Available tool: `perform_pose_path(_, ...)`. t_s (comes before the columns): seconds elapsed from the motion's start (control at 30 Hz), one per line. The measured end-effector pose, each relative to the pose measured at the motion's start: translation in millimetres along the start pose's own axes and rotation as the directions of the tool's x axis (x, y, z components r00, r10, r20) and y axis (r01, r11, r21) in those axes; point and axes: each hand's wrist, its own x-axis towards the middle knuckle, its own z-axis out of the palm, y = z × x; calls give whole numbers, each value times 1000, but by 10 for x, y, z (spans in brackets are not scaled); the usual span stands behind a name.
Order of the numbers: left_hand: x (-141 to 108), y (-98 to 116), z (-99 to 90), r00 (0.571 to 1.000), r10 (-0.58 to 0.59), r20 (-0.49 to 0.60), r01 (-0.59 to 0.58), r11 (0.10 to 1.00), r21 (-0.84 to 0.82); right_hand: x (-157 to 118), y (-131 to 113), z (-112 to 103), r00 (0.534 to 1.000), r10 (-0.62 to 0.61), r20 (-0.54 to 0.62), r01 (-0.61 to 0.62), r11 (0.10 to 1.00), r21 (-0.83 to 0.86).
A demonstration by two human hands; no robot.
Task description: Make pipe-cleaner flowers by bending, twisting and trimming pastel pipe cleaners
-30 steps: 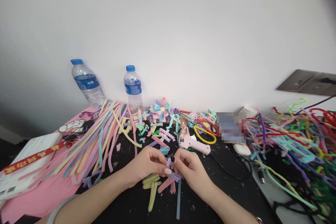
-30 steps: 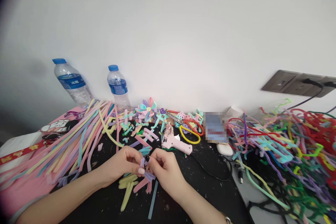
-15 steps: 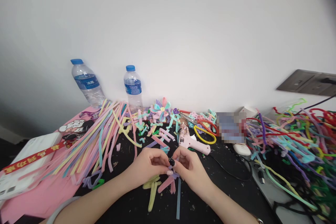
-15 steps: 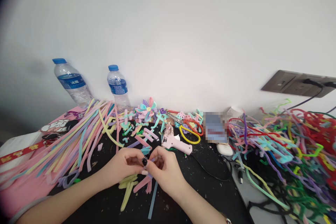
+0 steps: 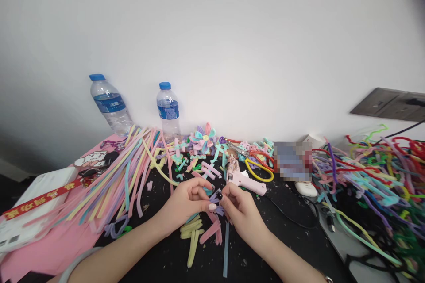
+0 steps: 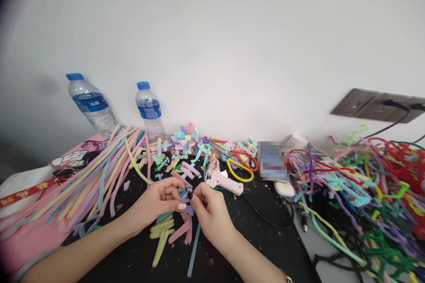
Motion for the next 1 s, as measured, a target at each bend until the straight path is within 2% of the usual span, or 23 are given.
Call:
perform_pose_path(0.23, -7, 29, -11, 998, -57, -19, 56, 998, -29, 16, 29, -35, 1000, -2, -2, 2, 1000, -21)
perform_pose_path(0.37, -9, 11, -14, 996, -76, 47, 79, 995, -67, 19, 29, -32, 1000, -5, -6, 5, 1000, -27)
perform_pose_path(0.5, -9, 31, -27, 999, -35, 15, 36, 994, -103, 24, 9, -38, 999, -37, -26, 37, 999, -14)
perform_pose_path(0.6, -4, 44, -40, 999, -49, -24, 43, 981, -187, 19, -10, -57, 992, -112, -50, 105, 987, -122)
perform_pose_path(0.73, 5, 24, -48, 996, -84, -2, 80, 959, -272, -4, -28, -70, 956, -291, 26, 282, 895, -345)
perform_pose_path(0.83, 1, 6, -48, 996, -89, 13, 89, 957, -275, -13, -27, -68, 922, -382, 69, 378, 841, -388)
perform_pose_path(1.0, -10, 8, -45, 995, -100, -6, 96, 968, -232, -9, -6, -75, 904, -418, 92, 417, 812, -407)
